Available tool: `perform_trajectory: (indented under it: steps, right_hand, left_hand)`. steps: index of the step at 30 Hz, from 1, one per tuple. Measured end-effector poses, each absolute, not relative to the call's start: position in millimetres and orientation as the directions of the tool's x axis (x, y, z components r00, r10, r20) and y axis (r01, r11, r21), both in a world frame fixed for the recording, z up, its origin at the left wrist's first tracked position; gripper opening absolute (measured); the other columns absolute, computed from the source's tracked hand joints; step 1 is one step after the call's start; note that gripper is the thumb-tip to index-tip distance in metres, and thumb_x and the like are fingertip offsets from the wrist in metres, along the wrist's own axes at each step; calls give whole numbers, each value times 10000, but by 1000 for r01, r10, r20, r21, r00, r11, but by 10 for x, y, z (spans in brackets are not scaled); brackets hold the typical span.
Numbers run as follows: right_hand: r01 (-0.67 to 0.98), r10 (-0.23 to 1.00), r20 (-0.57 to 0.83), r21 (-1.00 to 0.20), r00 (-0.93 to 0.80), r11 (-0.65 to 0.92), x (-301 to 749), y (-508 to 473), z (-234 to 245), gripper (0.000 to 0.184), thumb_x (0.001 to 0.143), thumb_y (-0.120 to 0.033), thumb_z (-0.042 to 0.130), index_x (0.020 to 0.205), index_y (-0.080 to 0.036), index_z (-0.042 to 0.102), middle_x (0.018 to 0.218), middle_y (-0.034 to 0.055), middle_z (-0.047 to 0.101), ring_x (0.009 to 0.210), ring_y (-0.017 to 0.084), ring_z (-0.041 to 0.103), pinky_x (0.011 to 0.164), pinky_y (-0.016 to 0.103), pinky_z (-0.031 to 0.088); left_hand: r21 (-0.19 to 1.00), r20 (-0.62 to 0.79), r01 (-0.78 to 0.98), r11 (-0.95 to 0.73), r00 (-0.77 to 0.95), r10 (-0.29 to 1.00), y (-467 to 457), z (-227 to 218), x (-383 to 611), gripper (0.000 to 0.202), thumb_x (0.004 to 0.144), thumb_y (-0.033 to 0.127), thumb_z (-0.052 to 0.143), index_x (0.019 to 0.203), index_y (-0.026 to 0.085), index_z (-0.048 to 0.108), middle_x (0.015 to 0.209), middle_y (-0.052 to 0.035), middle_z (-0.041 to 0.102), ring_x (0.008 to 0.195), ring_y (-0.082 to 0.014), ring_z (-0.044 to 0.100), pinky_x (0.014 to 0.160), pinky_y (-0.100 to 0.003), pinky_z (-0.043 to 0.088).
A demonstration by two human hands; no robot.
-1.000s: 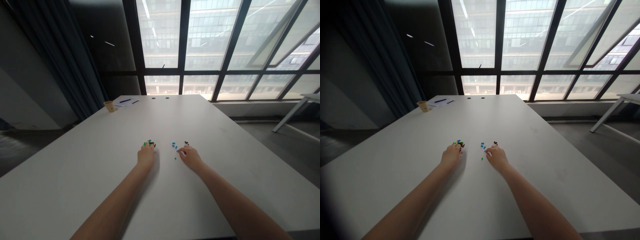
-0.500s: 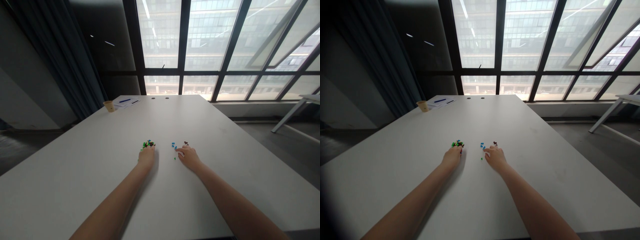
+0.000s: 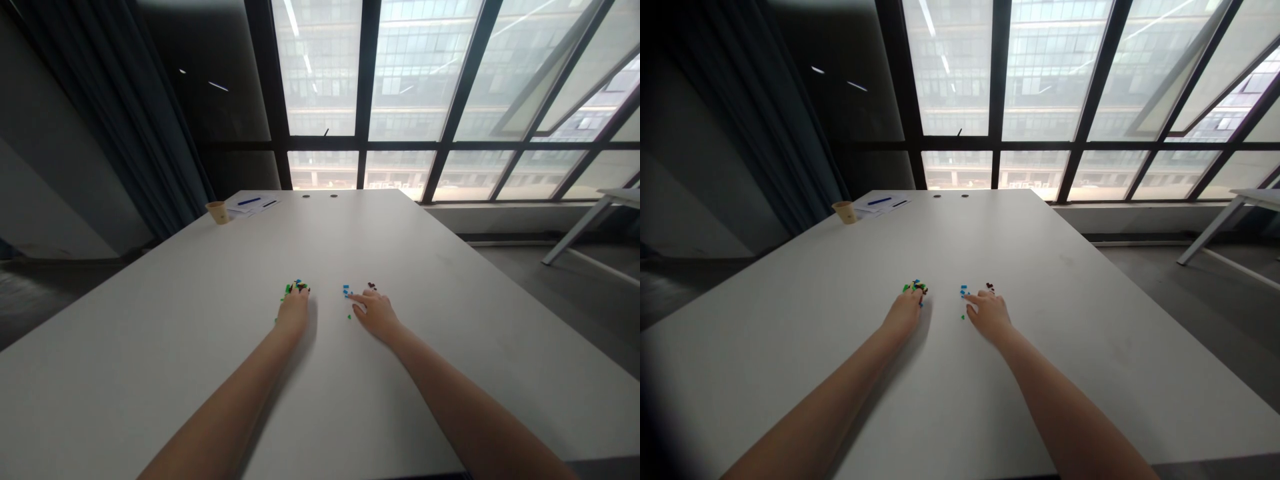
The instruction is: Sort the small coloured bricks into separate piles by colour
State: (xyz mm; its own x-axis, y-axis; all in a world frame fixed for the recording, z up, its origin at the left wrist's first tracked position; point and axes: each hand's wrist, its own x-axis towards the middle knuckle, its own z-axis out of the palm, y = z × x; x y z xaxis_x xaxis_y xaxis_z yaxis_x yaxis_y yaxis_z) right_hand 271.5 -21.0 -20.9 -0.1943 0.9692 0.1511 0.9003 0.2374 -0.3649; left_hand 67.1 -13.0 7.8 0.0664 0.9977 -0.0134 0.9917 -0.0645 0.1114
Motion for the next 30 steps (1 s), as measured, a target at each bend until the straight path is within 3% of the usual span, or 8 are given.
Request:
perform_trajectory:
  steps: [4,7,11,15,22,30]
  right_hand:
    - [882,965,214,-414,-149,228,2760,-194,-219,306,830,-283,434,1077,-295,614,885,35,610,863,153,535,761,265,335]
    - [860,959,259,-457,-118,229,2815,-172,-232,302,828,-272,429,1047,-267,637,882,43,618,891,163,539,793,270,347]
    - [829,938,322,-485,-129,280,2824,-173,-209,284,814,-249,446,1002,-256,659,801,40,605,866,163,542,797,267,360]
    - [773,893,391,-486,-225,408,2782,-204,-153,259,807,-230,464,970,-253,664,702,19,561,718,140,519,734,260,372]
    - [672,774,518,-429,-364,604,2697,-287,-86,222,812,-231,493,966,-238,652,726,22,564,720,133,503,746,270,363]
    - [692,763,549,-402,-343,600,2632,-352,-51,182,813,-333,519,887,-246,661,738,26,584,757,147,514,784,285,357]
  left_hand:
    - [230,74,967,-106,91,993,-98,39,651,292,769,35,329,942,141,539,1023,-123,569,921,-178,535,805,-285,401]
    - [408,133,899,-162,118,984,-83,24,659,275,754,36,340,894,159,543,909,-85,607,857,-166,559,778,-283,419]
    - [716,172,653,-247,178,969,-101,46,735,186,713,78,447,834,180,544,825,-33,635,787,-142,591,742,-265,451]
    - [888,180,395,-235,172,968,-131,49,834,167,664,141,552,826,178,536,793,-33,658,765,-152,615,728,-286,475]
    - [972,142,164,-167,155,978,-137,-2,893,267,602,202,656,836,171,532,684,-4,647,681,-139,609,682,-275,469]
    - [995,20,-97,1,214,977,-159,-38,955,356,548,274,727,802,152,510,571,32,616,546,-100,574,608,-250,466]
